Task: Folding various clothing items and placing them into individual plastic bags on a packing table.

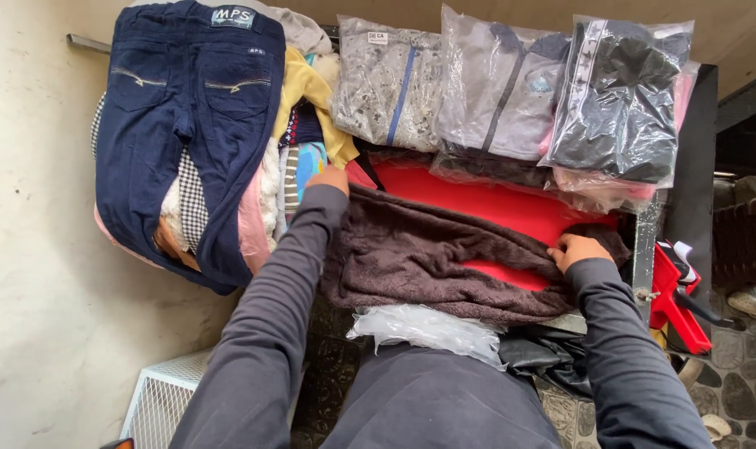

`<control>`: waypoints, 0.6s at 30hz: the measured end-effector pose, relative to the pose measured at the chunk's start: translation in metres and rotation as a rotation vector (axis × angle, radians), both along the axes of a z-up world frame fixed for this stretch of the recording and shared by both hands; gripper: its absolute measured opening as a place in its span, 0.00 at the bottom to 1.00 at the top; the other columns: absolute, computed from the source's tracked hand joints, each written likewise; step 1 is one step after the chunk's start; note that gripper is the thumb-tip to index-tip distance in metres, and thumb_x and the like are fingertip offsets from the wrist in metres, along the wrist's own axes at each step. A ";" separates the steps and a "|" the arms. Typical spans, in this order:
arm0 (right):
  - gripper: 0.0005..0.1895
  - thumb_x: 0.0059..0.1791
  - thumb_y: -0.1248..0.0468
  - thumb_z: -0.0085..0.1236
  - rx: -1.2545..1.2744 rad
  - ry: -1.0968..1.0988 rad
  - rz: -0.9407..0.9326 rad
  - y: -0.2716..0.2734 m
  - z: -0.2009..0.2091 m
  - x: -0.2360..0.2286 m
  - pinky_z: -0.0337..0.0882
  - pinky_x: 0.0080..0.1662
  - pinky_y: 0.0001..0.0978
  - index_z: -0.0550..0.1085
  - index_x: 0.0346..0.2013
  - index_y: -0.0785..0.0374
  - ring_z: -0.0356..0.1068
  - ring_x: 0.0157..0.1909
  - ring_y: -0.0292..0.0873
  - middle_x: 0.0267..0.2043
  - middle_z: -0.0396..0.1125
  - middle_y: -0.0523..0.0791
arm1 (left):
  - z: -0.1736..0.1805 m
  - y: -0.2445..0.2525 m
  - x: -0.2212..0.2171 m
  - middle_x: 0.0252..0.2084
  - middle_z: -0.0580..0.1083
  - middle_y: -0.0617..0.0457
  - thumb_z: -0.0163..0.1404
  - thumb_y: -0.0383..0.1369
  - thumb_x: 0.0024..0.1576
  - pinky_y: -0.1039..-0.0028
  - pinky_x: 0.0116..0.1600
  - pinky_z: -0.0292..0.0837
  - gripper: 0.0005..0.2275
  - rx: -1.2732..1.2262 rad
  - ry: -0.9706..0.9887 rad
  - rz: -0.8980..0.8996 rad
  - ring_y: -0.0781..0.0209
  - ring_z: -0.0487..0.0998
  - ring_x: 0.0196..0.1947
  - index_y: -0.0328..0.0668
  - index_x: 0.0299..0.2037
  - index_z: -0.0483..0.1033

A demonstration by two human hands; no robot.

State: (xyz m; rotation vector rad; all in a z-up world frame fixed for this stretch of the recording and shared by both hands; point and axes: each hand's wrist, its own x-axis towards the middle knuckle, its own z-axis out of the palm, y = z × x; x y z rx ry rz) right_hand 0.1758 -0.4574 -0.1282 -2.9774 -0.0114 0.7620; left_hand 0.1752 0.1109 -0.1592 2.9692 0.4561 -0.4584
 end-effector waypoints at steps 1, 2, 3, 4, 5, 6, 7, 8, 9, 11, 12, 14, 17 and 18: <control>0.18 0.53 0.50 0.52 0.104 -0.028 -0.055 0.001 0.005 0.002 0.74 0.57 0.52 0.81 0.50 0.53 0.75 0.57 0.57 0.49 0.78 0.52 | 0.027 0.004 0.000 0.52 0.74 0.41 0.46 0.28 0.58 0.49 0.48 0.79 0.12 0.015 -0.014 0.011 0.34 0.82 0.44 0.40 0.48 0.80; 0.18 0.52 0.48 0.53 0.207 -0.055 -0.106 0.002 0.009 0.005 0.73 0.57 0.54 0.81 0.46 0.55 0.75 0.56 0.59 0.46 0.78 0.53 | 0.053 0.007 -0.003 0.49 0.76 0.41 0.46 0.27 0.57 0.49 0.46 0.79 0.12 0.029 -0.027 0.026 0.34 0.82 0.43 0.40 0.48 0.80; 0.18 0.52 0.48 0.53 0.207 -0.052 -0.096 -0.006 -0.004 0.012 0.73 0.57 0.54 0.81 0.46 0.55 0.75 0.56 0.59 0.46 0.78 0.53 | 0.060 0.000 -0.008 0.49 0.76 0.41 0.46 0.27 0.57 0.49 0.46 0.79 0.12 0.029 -0.025 0.036 0.34 0.82 0.43 0.40 0.48 0.80; 0.18 0.55 0.46 0.52 0.310 -0.162 -0.187 -0.014 -0.019 0.020 0.73 0.54 0.54 0.76 0.49 0.53 0.74 0.54 0.58 0.44 0.77 0.51 | 0.067 -0.008 -0.015 0.51 0.70 0.42 0.54 0.30 0.56 0.49 0.47 0.80 0.17 0.001 -0.155 0.087 0.33 0.82 0.40 0.40 0.55 0.71; 0.19 0.58 0.43 0.52 0.415 -0.271 -0.280 -0.021 -0.033 0.028 0.73 0.52 0.54 0.72 0.53 0.52 0.74 0.53 0.56 0.43 0.76 0.49 | 0.073 -0.015 -0.021 0.54 0.65 0.42 0.61 0.33 0.54 0.50 0.48 0.81 0.27 -0.026 -0.285 0.137 0.32 0.82 0.38 0.41 0.62 0.62; 0.19 0.58 0.43 0.52 0.420 -0.267 -0.263 -0.021 -0.043 0.026 0.73 0.52 0.54 0.72 0.53 0.52 0.74 0.53 0.56 0.43 0.76 0.49 | 0.059 -0.036 -0.034 0.54 0.65 0.42 0.61 0.33 0.54 0.50 0.48 0.81 0.27 -0.021 -0.286 0.154 0.32 0.82 0.38 0.41 0.62 0.62; 0.18 0.57 0.48 0.53 0.382 -0.320 -0.231 -0.021 -0.052 0.025 0.73 0.51 0.55 0.68 0.56 0.54 0.75 0.51 0.58 0.44 0.76 0.50 | 0.044 -0.056 -0.046 0.54 0.65 0.43 0.59 0.36 0.54 0.49 0.50 0.78 0.26 -0.005 -0.457 0.116 0.34 0.78 0.43 0.42 0.61 0.64; 0.20 0.56 0.53 0.54 0.344 -0.374 -0.203 -0.023 -0.062 0.024 0.74 0.50 0.56 0.63 0.58 0.56 0.76 0.49 0.59 0.45 0.76 0.51 | 0.029 -0.079 -0.055 0.54 0.66 0.43 0.58 0.40 0.55 0.47 0.52 0.76 0.25 0.013 -0.628 0.072 0.35 0.75 0.48 0.44 0.61 0.67; 0.20 0.56 0.53 0.54 0.349 -0.371 -0.191 -0.017 -0.066 0.015 0.74 0.50 0.56 0.63 0.58 0.56 0.76 0.49 0.59 0.45 0.76 0.51 | 0.019 -0.096 -0.074 0.54 0.66 0.43 0.58 0.40 0.55 0.47 0.52 0.76 0.25 0.020 -0.628 0.084 0.35 0.75 0.48 0.44 0.61 0.67; 0.40 0.40 0.40 0.67 0.123 -0.442 -0.012 -0.013 -0.074 -0.006 0.69 0.59 0.58 0.71 0.62 0.54 0.70 0.59 0.63 0.60 0.69 0.55 | -0.007 -0.134 -0.109 0.71 0.61 0.41 0.52 0.57 0.56 0.52 0.74 0.52 0.37 -0.083 -0.459 0.120 0.40 0.58 0.72 0.39 0.69 0.61; 0.40 0.40 0.40 0.67 0.121 -0.442 -0.005 -0.011 -0.073 -0.018 0.69 0.59 0.58 0.71 0.62 0.54 0.70 0.59 0.63 0.60 0.69 0.55 | -0.012 -0.136 -0.120 0.71 0.61 0.41 0.52 0.57 0.56 0.52 0.74 0.52 0.37 -0.085 -0.460 0.126 0.40 0.58 0.72 0.39 0.69 0.61; 0.47 0.48 0.33 0.48 0.165 -0.375 0.049 -0.004 -0.072 -0.042 0.36 0.75 0.64 0.58 0.77 0.52 0.40 0.80 0.62 0.80 0.46 0.56 | -0.020 -0.133 -0.142 0.80 0.46 0.42 0.42 0.69 0.55 0.53 0.79 0.26 0.47 -0.051 -0.286 0.094 0.41 0.41 0.79 0.40 0.76 0.51; 0.53 0.47 0.25 0.42 0.112 -0.244 0.056 0.015 -0.021 -0.046 0.32 0.75 0.66 0.54 0.78 0.52 0.36 0.82 0.61 0.81 0.43 0.56 | -0.048 -0.115 -0.142 0.81 0.42 0.49 0.40 0.73 0.50 0.53 0.79 0.28 0.51 0.023 -0.299 0.060 0.45 0.37 0.80 0.48 0.77 0.45; 0.53 0.47 0.25 0.42 0.114 -0.238 0.049 0.013 -0.028 -0.043 0.32 0.75 0.66 0.54 0.78 0.52 0.36 0.82 0.61 0.81 0.43 0.56 | -0.043 -0.114 -0.141 0.81 0.42 0.49 0.40 0.73 0.50 0.53 0.79 0.28 0.51 0.024 -0.292 0.054 0.45 0.37 0.80 0.48 0.77 0.45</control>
